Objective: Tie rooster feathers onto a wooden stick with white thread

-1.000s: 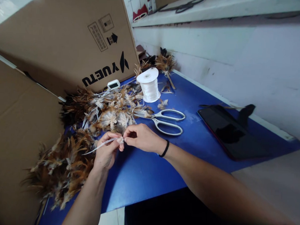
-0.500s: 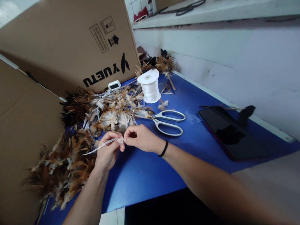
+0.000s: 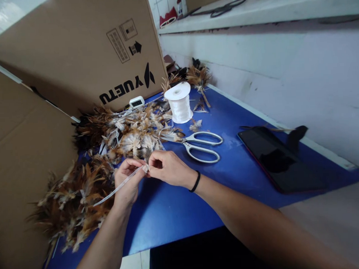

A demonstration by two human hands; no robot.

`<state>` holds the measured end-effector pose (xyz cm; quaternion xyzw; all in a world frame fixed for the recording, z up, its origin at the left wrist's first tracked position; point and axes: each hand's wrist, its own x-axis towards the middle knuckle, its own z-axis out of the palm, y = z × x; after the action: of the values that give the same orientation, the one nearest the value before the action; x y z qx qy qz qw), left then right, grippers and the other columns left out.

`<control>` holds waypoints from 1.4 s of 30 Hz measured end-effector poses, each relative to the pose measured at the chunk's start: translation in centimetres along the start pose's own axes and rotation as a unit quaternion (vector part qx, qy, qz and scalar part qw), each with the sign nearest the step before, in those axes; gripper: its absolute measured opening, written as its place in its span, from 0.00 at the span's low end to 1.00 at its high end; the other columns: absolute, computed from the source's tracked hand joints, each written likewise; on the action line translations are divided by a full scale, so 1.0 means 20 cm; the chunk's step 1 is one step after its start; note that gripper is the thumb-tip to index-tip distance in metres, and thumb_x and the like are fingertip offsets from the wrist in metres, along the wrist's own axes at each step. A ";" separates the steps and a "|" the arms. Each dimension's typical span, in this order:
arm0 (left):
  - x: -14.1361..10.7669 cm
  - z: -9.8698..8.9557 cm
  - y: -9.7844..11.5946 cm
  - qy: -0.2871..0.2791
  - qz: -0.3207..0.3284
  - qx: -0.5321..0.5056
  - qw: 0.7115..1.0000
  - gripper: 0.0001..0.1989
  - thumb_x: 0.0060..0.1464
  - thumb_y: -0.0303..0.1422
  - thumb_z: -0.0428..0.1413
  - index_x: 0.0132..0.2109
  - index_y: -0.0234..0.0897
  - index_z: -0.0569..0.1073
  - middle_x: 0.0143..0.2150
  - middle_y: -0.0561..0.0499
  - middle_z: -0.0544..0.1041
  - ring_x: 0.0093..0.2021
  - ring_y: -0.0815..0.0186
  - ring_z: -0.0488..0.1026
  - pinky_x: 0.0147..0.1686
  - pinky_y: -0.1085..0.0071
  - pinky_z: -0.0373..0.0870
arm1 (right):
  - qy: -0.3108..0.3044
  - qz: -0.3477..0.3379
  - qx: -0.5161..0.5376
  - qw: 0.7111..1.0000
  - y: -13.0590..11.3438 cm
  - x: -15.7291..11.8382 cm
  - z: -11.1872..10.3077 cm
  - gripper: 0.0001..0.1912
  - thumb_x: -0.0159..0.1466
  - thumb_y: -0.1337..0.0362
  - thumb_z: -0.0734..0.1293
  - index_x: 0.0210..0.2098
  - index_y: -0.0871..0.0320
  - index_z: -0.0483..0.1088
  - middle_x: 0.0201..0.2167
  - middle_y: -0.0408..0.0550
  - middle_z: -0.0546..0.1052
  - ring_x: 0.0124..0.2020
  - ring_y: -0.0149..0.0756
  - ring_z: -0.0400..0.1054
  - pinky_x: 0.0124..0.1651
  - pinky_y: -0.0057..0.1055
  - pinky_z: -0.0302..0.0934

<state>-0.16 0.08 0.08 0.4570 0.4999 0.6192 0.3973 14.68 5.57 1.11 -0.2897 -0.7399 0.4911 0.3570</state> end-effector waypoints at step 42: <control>0.00 0.01 -0.01 0.050 0.027 0.041 0.998 0.11 0.43 0.29 0.64 0.33 0.36 0.69 0.31 0.53 0.76 0.24 0.72 0.73 0.26 0.75 0.72 | -0.008 0.082 0.139 0.987 0.03 0.02 0.02 0.04 0.56 0.66 0.65 0.29 0.60 0.71 0.24 0.45 0.77 0.26 0.29 0.69 0.32 0.28 0.63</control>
<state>0.14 0.17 -0.03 0.4552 0.5312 0.6308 0.3357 14.23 5.80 0.52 -0.2930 -0.6411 0.6191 0.3463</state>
